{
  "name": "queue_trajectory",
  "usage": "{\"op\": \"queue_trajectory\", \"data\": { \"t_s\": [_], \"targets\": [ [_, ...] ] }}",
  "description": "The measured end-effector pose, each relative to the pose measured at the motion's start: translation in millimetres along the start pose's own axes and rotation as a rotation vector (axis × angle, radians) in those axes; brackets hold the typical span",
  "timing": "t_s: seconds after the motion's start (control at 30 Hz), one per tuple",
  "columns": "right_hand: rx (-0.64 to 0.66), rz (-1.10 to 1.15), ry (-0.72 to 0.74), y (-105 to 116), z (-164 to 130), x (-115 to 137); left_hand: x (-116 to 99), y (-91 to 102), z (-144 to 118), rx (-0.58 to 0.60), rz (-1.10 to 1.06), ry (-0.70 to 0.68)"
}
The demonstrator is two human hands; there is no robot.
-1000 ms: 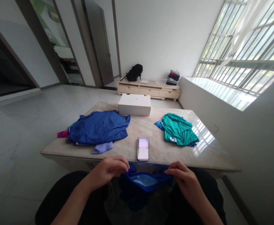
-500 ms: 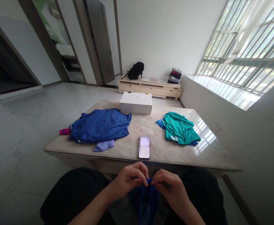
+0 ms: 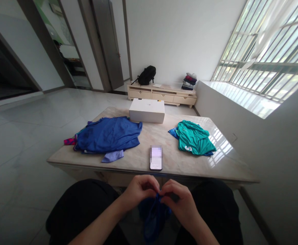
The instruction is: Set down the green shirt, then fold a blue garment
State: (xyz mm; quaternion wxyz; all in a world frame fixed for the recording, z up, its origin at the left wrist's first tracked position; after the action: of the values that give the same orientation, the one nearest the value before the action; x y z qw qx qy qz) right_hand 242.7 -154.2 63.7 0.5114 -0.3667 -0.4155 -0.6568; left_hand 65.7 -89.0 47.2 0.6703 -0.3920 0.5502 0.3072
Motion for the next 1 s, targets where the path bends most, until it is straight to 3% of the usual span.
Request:
{"op": "queue_trajectory", "data": {
  "t_s": [0.23,0.43,0.57,0.67,0.77,0.9,1.0],
  "targets": [
    [0.05,-0.046,0.022,-2,-6,-6,12,-5.3,3,-0.015,0.072,0.038],
    [-0.043,-0.069,0.093,2,-10,-16,24,-4.0,3,0.002,0.294,0.09],
    [-0.155,-0.09,0.084,6,-12,-19,19,-6.2,1,0.006,0.458,0.049],
    [-0.199,-0.117,0.064,10,-13,-20,6,-10.2,-5,-0.066,0.587,-0.082],
    [-0.234,-0.132,0.04,15,-13,-19,-6,-15.5,-20,-0.161,0.715,-0.324],
    [-0.247,-0.147,0.033,19,-13,-16,-3,-20.4,-45,-0.087,0.916,-0.53],
    [-0.271,-0.161,0.001,21,-13,-13,0,-15.9,-52,-0.113,0.989,-0.614]
  ]
}}
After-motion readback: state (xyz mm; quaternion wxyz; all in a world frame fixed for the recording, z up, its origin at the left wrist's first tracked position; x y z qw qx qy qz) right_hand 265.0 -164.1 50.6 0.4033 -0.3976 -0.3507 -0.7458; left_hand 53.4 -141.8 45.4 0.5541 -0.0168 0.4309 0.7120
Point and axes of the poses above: each hand's wrist, its own z-axis towards the middle knuckle, its own y-axis out of the back of the hand, x = y × z, the point moved 3 cm from there along z, towards the middle knuckle, and after that the axes turned 10 degrees about -x, right-handed, at the moved point
